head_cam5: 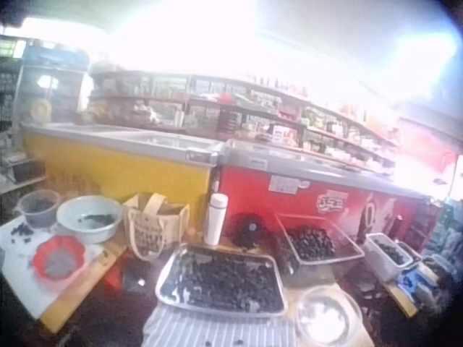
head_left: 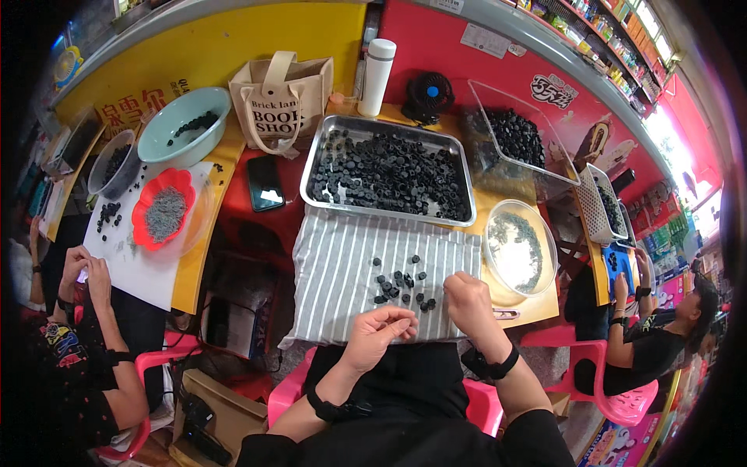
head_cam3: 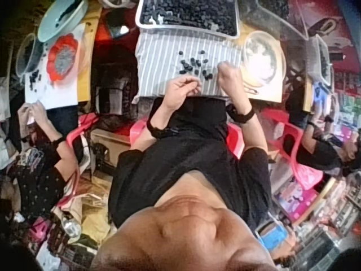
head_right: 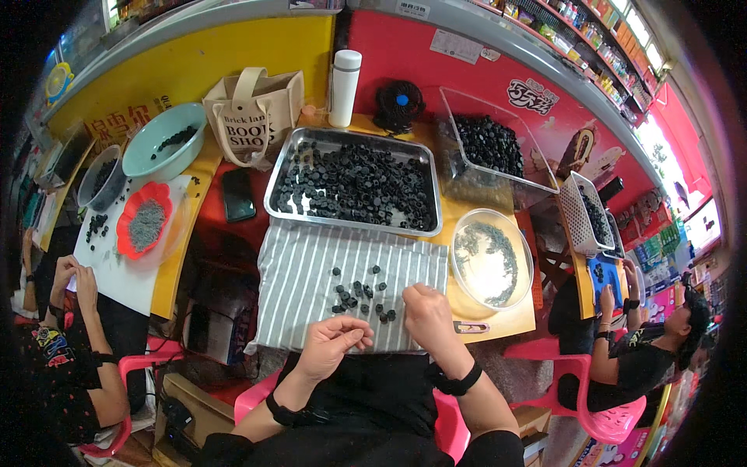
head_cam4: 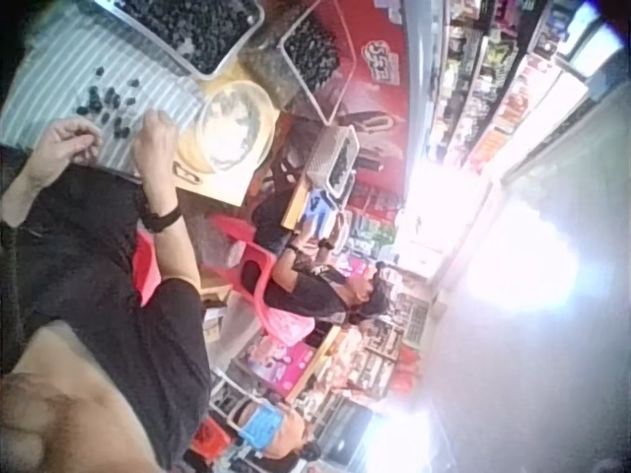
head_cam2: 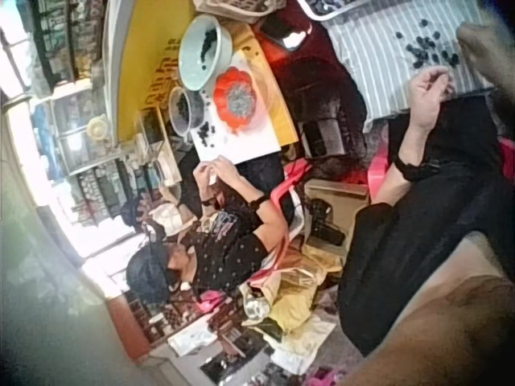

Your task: The person picks up black plastic components from a metal tray, joins two pieces together, and places the assembled units onto a striped cloth. They also pick up small white pieces from the tray and place them into a clear plastic bowl.

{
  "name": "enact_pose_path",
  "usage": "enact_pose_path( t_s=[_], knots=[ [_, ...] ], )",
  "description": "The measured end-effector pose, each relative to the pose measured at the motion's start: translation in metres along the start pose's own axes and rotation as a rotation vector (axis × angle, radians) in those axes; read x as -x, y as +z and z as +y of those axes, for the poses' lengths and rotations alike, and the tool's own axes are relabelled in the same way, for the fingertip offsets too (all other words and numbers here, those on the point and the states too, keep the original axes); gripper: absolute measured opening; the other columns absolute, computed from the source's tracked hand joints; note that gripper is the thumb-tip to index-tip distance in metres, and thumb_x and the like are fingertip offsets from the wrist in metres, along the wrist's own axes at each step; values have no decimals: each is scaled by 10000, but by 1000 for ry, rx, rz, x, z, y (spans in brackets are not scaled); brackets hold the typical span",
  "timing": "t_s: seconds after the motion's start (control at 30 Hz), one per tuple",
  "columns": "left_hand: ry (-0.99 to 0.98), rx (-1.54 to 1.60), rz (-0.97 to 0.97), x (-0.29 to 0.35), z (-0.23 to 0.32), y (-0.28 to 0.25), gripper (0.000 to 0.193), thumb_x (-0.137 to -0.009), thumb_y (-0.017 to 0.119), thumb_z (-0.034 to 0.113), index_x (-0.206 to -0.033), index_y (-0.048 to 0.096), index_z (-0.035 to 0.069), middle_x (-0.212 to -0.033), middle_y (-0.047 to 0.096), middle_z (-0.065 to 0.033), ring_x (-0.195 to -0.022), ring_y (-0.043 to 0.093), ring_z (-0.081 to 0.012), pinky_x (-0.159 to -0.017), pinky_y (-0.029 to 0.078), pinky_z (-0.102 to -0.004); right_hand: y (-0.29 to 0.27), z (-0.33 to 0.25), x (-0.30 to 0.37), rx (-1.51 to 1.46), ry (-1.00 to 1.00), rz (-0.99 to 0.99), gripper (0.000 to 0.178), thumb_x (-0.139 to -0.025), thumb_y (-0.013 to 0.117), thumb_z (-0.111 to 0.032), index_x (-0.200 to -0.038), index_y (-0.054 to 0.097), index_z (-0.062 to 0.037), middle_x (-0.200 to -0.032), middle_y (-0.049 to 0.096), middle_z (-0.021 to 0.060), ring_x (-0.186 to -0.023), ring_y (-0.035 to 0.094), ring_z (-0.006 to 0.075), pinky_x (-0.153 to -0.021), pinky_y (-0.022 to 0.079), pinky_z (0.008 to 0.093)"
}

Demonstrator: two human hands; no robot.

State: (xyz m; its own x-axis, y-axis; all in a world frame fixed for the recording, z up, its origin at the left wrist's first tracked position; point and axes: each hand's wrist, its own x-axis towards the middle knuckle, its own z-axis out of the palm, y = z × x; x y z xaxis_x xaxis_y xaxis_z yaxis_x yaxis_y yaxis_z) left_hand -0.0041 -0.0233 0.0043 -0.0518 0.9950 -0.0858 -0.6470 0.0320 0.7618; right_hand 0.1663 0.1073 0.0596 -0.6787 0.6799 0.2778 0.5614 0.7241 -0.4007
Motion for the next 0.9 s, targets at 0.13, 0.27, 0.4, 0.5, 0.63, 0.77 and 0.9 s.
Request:
enact_pose_path(
  t_s=[0.13, 0.27, 0.4, 0.5, 0.63, 0.77, 0.9],
  knots=[
    [28, 10, -12, -2, -2, -1, 176, -937, 568, 1, -1092, 641, -39, -989, 688, -116, -873, 668, -173, -756, 530, -271, 11, -1, 20, 52, -77, 207, 159, -679, 556, 82, -793, 565, -28, -738, 534, 140, -694, 558, 351, -608, 454, 439],
    [-24, 20, 27, -2, 8, 6, 166, -928, 580, 3, -1072, 652, -40, -975, 691, -113, -871, 660, -165, -756, 521, -268, 15, -7, 18, 85, -90, 307, 182, -670, 592, 73, -819, 594, -32, -788, 524, 111, -737, 550, 315, -623, 454, 419],
    [-9, -231, 48, -7, 48, 27, 146, -913, 605, 9, -1037, 667, -38, -951, 693, -97, -861, 653, -148, -741, 512, -254, 16, 5, 18, 35, -97, 310, 169, -671, 609, 62, -810, 593, -34, -804, 525, 119, -750, 549, 322, -633, 458, 416],
    [215, -601, 115, -40, 100, 39, 118, -897, 619, 5, -987, 682, -38, -926, 691, -73, -834, 642, -123, -707, 493, -237, 15, 20, 23, -91, -80, 330, 158, -684, 613, 53, -814, 601, -36, -803, 526, 124, -752, 551, 327, -645, 462, 417],
    [539, -1186, 211, -125, 144, 31, 140, -849, 653, 21, -975, 678, -35, -854, 669, -89, -745, 623, -138, -676, 482, -264, 12, 27, 30, -187, -6, 388, 139, -698, 611, 54, -807, 615, -31, -791, 540, 124, -750, 559, 323, -641, 465, 410],
    [616, -1540, 239, -198, 132, -7, 247, -781, 694, 60, -1023, 673, 15, -858, 609, -164, -793, 613, -332, -740, 491, -395, 11, 23, 26, -280, 34, 433, 112, -706, 618, 59, -784, 617, -22, -760, 547, 122, -729, 562, 323, -632, 464, 401],
    [609, -1735, 157, -228, 109, -10, 413, -775, 709, 67, -1176, 611, 44, -941, 533, -169, -901, 573, -352, -785, 477, -415, 12, 27, 28, -314, 50, 440, 119, -698, 617, 73, -779, 610, -15, -761, 547, 122, -717, 557, 318, -620, 456, 404]
  ],
)
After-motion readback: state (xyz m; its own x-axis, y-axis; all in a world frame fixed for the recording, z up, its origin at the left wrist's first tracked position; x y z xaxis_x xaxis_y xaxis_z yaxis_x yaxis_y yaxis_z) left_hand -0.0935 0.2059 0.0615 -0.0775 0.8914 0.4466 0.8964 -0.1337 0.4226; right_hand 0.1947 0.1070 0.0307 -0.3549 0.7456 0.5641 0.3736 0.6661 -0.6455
